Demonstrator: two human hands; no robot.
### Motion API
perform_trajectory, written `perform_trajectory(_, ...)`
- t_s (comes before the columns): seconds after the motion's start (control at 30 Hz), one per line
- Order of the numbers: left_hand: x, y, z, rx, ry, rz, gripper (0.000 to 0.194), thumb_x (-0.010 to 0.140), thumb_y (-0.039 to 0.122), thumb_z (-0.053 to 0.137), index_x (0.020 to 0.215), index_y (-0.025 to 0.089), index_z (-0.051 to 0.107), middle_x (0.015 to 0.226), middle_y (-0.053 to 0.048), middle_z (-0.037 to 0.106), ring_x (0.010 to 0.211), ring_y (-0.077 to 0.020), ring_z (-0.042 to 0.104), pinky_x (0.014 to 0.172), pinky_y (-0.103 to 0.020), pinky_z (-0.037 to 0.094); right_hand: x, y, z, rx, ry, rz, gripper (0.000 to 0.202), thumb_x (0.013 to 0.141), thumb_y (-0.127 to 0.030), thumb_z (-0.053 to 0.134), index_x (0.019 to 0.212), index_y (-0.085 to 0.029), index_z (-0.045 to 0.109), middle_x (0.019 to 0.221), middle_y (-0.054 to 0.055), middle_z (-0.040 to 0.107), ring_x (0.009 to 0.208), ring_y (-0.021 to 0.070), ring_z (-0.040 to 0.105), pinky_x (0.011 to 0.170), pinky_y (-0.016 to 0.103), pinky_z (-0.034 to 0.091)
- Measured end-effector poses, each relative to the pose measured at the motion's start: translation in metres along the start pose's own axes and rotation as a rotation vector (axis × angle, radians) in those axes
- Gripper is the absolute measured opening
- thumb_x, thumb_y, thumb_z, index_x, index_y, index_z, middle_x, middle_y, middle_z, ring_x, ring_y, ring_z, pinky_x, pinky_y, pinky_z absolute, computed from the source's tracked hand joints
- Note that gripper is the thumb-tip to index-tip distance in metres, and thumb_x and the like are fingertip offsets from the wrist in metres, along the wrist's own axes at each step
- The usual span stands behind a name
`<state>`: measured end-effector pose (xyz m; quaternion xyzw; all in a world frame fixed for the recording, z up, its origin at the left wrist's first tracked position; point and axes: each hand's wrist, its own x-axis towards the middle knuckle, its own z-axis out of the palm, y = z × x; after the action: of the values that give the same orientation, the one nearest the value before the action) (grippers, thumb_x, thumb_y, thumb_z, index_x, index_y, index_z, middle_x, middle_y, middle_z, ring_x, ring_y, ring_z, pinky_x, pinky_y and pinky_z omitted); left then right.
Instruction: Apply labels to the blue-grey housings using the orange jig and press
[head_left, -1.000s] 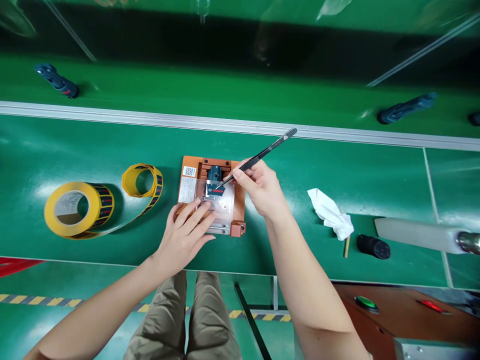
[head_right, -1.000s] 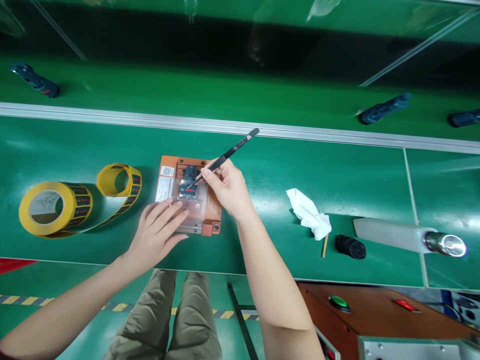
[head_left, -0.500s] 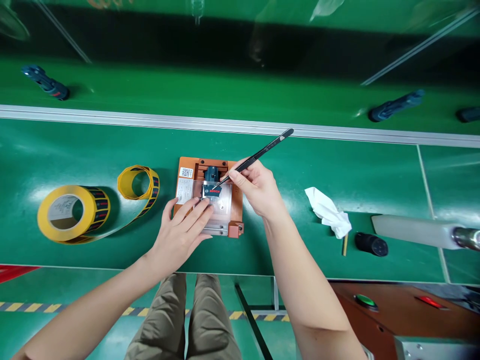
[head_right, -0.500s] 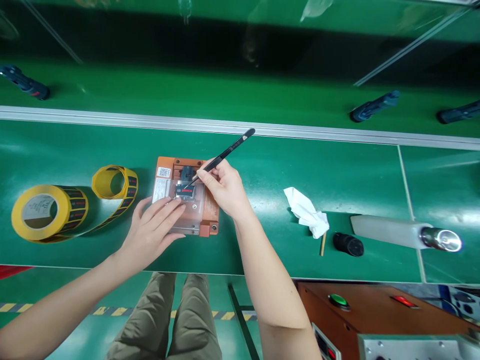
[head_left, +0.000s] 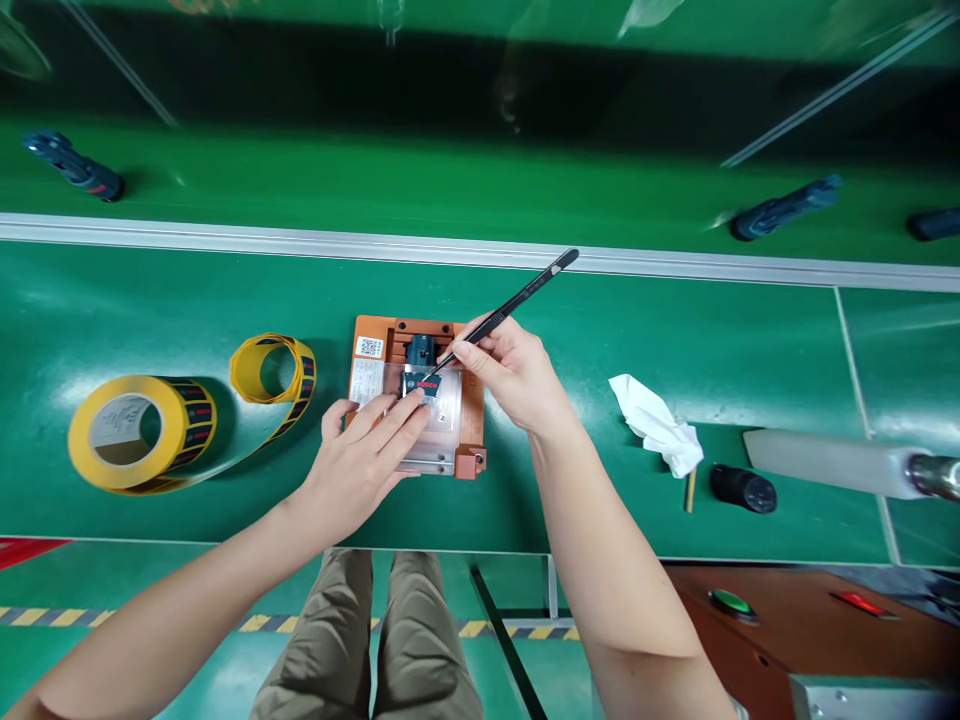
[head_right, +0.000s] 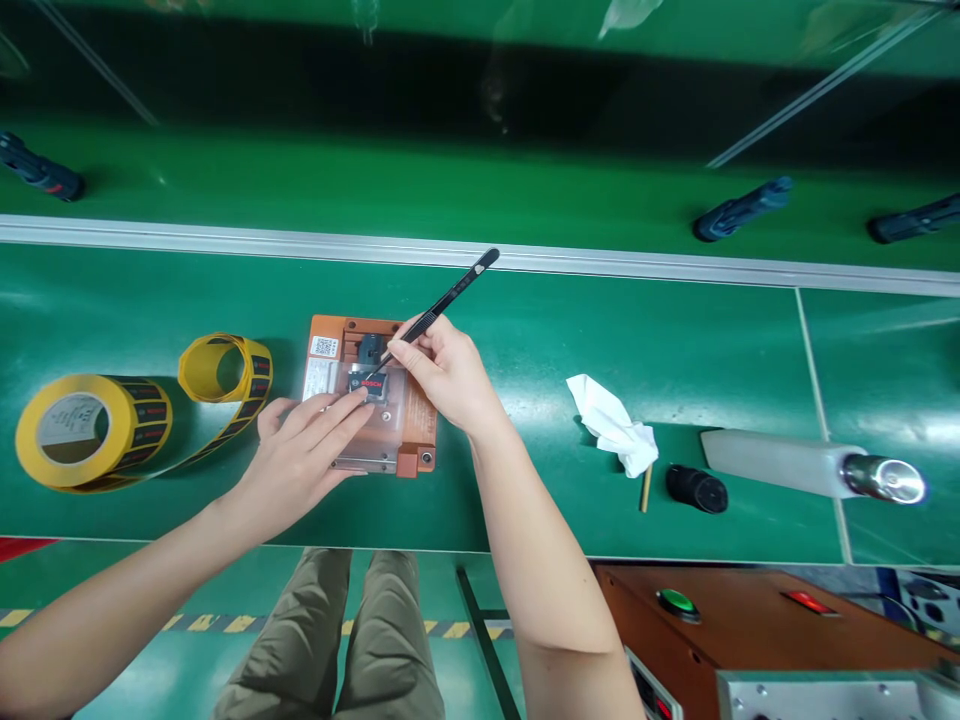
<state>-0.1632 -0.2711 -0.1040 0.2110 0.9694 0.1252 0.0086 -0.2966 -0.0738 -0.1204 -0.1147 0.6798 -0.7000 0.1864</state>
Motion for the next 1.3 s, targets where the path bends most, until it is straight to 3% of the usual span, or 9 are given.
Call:
perform_trajectory(0.37, 0.015, 0.015, -0.012, 0.105, -0.096, 0.013, 0.053, 0.095, 0.013, 0.049, 0.148, 0.010, 0.043, 0.154, -0.009, 0.049, 0.126, -0.0271, 0.052, 0.098, -0.046, 0.031, 0.003, 0.003, 0.002, 0.044, -0.004, 0.039, 0.026, 0.084, -0.042, 0.075, 0.096, -0.022, 0.063, 0.087, 0.001, 0.073, 0.082, 0.0166, 0.071, 0.079, 0.032, 0.060)
perform_trajectory(0.53, 0.015, 0.022, -0.008, 0.059, -0.095, -0.014, 0.058, 0.095, 0.025, 0.055, 0.150, 0.011, 0.040, 0.151, -0.014, 0.052, 0.126, -0.0297, 0.053, 0.101, -0.048, 0.031, 0.004, -0.009, 0.004, 0.206, 0.340, -0.124, 0.024, 0.087, -0.043, 0.071, 0.096, -0.025, 0.060, 0.089, -0.001, 0.071, 0.088, 0.0162, 0.071, 0.082, 0.034, 0.061)
perform_trajectory(0.67, 0.024, 0.006, 0.000, -0.164, 0.081, -0.194, 0.076, 0.088, 0.051, 0.065, 0.152, 0.022, 0.036, 0.152, -0.015, 0.049, 0.135, -0.0371, 0.044, 0.105, -0.053, 0.033, -0.014, -0.013, -0.007, 0.081, 0.528, -0.224, 0.018, 0.093, -0.042, 0.062, 0.104, -0.028, 0.058, 0.095, 0.000, 0.067, 0.093, 0.0166, 0.069, 0.088, 0.037, 0.058)
perform_trajectory(0.77, 0.036, -0.009, 0.007, -0.363, 0.125, -0.327, 0.085, 0.084, 0.047, 0.071, 0.154, 0.025, 0.028, 0.147, -0.016, 0.051, 0.132, -0.0358, 0.048, 0.104, -0.052, 0.041, -0.037, 0.006, -0.022, -0.201, 0.597, -0.162, 0.023, 0.096, -0.042, 0.056, 0.115, -0.028, 0.057, 0.100, 0.002, 0.062, 0.087, 0.0173, 0.065, 0.086, 0.040, 0.055)
perform_trajectory(0.83, 0.034, -0.011, 0.010, -0.435, 0.204, -0.276, 0.087, 0.082, 0.041, 0.076, 0.153, 0.027, 0.029, 0.140, -0.014, 0.056, 0.127, -0.0322, 0.053, 0.102, -0.048, 0.046, -0.053, 0.025, -0.034, -0.473, 0.606, -0.090, 0.027, 0.096, -0.041, 0.054, 0.119, -0.027, 0.059, 0.102, 0.005, 0.060, 0.086, 0.0195, 0.061, 0.083, 0.042, 0.053)
perform_trajectory(0.9, 0.021, -0.004, 0.011, -0.390, 0.421, -0.150, 0.083, 0.077, 0.035, 0.081, 0.148, 0.029, 0.038, 0.131, -0.011, 0.059, 0.122, -0.0289, 0.058, 0.101, -0.045, 0.049, -0.065, 0.045, -0.044, -0.723, 0.571, -0.051, 0.030, 0.096, -0.038, 0.052, 0.120, -0.023, 0.061, 0.101, 0.008, 0.058, 0.089, 0.0231, 0.057, 0.083, 0.045, 0.050)
perform_trajectory(1.0, -0.016, 0.014, 0.012, -0.305, 0.688, 0.089, 0.058, 0.074, 0.017, 0.083, 0.125, 0.032, 0.060, 0.113, -0.003, 0.065, 0.107, -0.0207, 0.065, 0.097, -0.039, 0.053, -0.074, 0.069, -0.055, -0.956, 0.495, -0.057, 0.034, 0.095, -0.034, 0.049, 0.124, -0.021, 0.063, 0.097, 0.010, 0.055, 0.094, 0.0272, 0.052, 0.086, 0.049, 0.048)
perform_trajectory(1.13, -0.060, 0.032, 0.016, -0.374, 0.448, 0.335, 0.024, 0.084, 0.008, 0.069, 0.104, 0.021, 0.070, 0.099, -0.002, 0.073, 0.102, -0.0176, 0.069, 0.103, -0.040, 0.053, -0.070, 0.085, -0.063, -1.071, 0.462, -0.087, 0.036, 0.095, -0.032, 0.048, 0.127, -0.022, 0.062, 0.098, 0.011, 0.056, 0.095, 0.0283, 0.050, 0.087, 0.050, 0.045)
perform_trajectory(1.3, -0.080, 0.032, 0.029, -0.322, 0.181, 0.394, 0.023, 0.095, 0.014, 0.056, 0.115, 0.013, 0.067, 0.106, -0.007, 0.077, 0.110, -0.0194, 0.067, 0.114, -0.043, 0.046, -0.059, 0.077, -0.059, -1.062, 0.517, -0.161, 0.038, 0.095, -0.035, 0.052, 0.130, -0.025, 0.061, 0.110, 0.012, 0.057, 0.106, 0.0304, 0.050, 0.094, 0.053, 0.042)
